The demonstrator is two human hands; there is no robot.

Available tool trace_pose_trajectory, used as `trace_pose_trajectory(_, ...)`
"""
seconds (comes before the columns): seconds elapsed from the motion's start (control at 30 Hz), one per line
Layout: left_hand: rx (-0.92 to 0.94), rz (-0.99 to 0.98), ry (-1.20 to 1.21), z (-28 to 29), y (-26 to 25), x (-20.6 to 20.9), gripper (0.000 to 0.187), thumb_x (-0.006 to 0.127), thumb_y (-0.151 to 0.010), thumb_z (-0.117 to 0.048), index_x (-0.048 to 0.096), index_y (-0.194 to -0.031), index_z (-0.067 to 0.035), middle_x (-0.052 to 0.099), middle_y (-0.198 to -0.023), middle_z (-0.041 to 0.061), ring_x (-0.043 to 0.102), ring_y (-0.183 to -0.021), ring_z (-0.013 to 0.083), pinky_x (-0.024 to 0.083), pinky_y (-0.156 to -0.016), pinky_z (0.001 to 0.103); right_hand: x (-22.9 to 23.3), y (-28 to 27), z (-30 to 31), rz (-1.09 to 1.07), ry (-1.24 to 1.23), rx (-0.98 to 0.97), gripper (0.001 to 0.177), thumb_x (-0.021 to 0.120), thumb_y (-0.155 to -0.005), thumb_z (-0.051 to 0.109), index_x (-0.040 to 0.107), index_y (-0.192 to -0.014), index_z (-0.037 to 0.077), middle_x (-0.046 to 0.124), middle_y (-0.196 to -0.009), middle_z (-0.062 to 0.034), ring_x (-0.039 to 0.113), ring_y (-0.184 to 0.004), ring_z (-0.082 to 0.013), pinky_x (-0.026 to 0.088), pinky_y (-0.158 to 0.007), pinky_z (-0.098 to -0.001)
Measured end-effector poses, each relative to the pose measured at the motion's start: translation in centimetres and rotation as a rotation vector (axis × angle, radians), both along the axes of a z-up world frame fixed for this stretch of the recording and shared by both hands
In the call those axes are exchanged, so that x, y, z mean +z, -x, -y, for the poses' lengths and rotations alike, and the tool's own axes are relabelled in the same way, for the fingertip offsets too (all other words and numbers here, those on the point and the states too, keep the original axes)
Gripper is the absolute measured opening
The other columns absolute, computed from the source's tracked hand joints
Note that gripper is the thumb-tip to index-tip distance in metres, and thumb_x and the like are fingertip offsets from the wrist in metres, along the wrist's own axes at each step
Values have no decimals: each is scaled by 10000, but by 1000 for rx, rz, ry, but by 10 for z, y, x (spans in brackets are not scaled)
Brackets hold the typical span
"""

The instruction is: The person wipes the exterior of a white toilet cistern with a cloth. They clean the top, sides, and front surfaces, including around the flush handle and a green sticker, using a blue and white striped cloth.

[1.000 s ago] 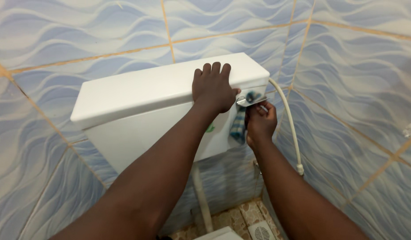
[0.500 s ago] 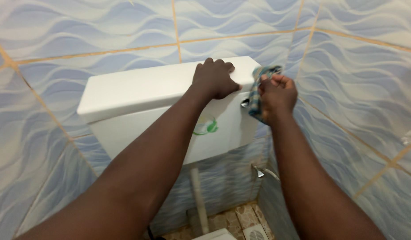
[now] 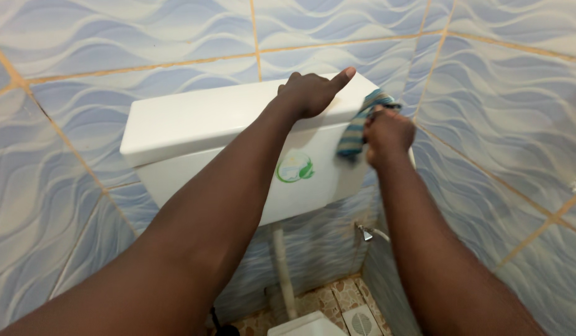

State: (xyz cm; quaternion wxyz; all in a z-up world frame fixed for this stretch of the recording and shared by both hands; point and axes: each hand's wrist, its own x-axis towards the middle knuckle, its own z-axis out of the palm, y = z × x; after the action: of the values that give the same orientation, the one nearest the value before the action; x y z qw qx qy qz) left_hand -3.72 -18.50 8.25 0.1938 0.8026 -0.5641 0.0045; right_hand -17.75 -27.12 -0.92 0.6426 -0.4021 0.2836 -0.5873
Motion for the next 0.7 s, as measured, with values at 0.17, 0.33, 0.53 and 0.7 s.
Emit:
trace_pose_trajectory(0.17,-3,-8,12,1,-3,2,1125,81,-767,-926,704,-1323,-173,638,-1390,113,375,-1410,426,251,-1146,652,-3,-4,-11,-102,88,-114,88,638,-948,16,721,-921,27,700,-796,-79,645,-641,-133,517,-565,-249)
trace_pose_trajectory(0.33,-14,-2,-12,-1,-1,2,1153,75,-743,-934,743,-1266,-153,663,-1356,113,402,-1406,411,277,-1147,641,-24,-44,-58,-76,210,30,78,688,-922,-6,625,-968,-4,711,-827,-91,692,-663,-132,571,-571,-260)
trace_pose_trajectory(0.53,-42,-3,-8,-2,-1,2,1166,57,-743,-936,734,-1269,-146,649,-1363,126,357,-1422,435,260,-1139,666,-4,-6,-14,-98,83,-113,96,674,-908,-31,621,-975,12,691,-844,-83,679,-660,-137,572,-564,-270)
trace_pose_trajectory(0.7,-48,9,18,-1,-1,3,1166,56,-733,-937,722,-1293,-161,637,-1382,133,382,-1417,426,249,-1155,664,1,8,18,-56,-8,-152,71,687,-908,-11,644,-947,29,704,-813,-61,658,-644,-129,556,-554,-275)
